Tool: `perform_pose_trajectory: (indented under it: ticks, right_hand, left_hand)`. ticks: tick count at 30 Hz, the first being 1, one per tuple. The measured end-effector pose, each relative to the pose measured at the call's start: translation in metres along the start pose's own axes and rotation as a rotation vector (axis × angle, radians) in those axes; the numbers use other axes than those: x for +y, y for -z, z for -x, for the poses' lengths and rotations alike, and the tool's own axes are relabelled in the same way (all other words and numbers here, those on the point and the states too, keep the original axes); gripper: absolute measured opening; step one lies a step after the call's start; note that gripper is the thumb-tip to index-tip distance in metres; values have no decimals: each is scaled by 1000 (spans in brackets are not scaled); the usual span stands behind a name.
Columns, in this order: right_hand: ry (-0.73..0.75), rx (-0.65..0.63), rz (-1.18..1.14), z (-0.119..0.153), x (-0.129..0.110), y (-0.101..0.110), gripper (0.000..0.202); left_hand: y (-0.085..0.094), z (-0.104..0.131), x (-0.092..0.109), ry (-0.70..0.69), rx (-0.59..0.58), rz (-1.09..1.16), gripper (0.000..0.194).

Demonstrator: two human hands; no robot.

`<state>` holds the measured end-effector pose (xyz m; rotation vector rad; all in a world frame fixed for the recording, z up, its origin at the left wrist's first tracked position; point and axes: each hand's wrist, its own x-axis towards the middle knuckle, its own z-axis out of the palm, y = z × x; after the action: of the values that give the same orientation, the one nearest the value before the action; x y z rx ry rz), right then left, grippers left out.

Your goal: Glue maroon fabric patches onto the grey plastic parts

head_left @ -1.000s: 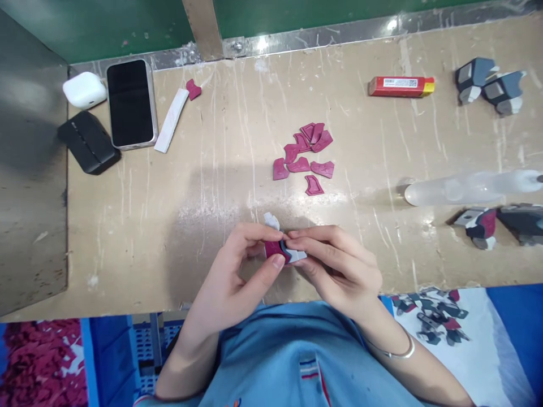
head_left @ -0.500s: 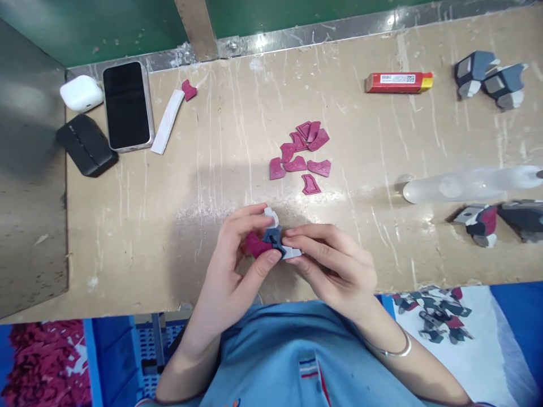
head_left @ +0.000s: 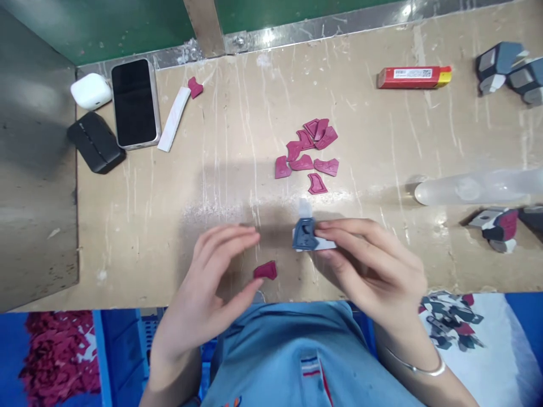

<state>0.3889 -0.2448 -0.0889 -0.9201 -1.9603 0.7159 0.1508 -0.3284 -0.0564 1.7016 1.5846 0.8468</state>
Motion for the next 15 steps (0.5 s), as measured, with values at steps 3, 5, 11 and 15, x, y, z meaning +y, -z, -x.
perform_pose_trajectory:
  ticks: [3, 5, 11, 15]
  right_hand:
    - [-15, 36, 47, 4, 8, 12, 40]
    - [-14, 61, 60, 6, 12, 16, 40]
    - [-29, 94, 18, 11, 12, 14, 40]
    - [11, 77, 19, 11, 10, 15, 42]
  left_hand:
    - [7, 8, 0, -45, -121, -265, 43]
    - [1, 12, 2, -31, -97, -366, 44]
    - [-24, 8, 12, 2, -29, -403, 48]
    - [-27, 3, 15, 134, -44, -331, 58]
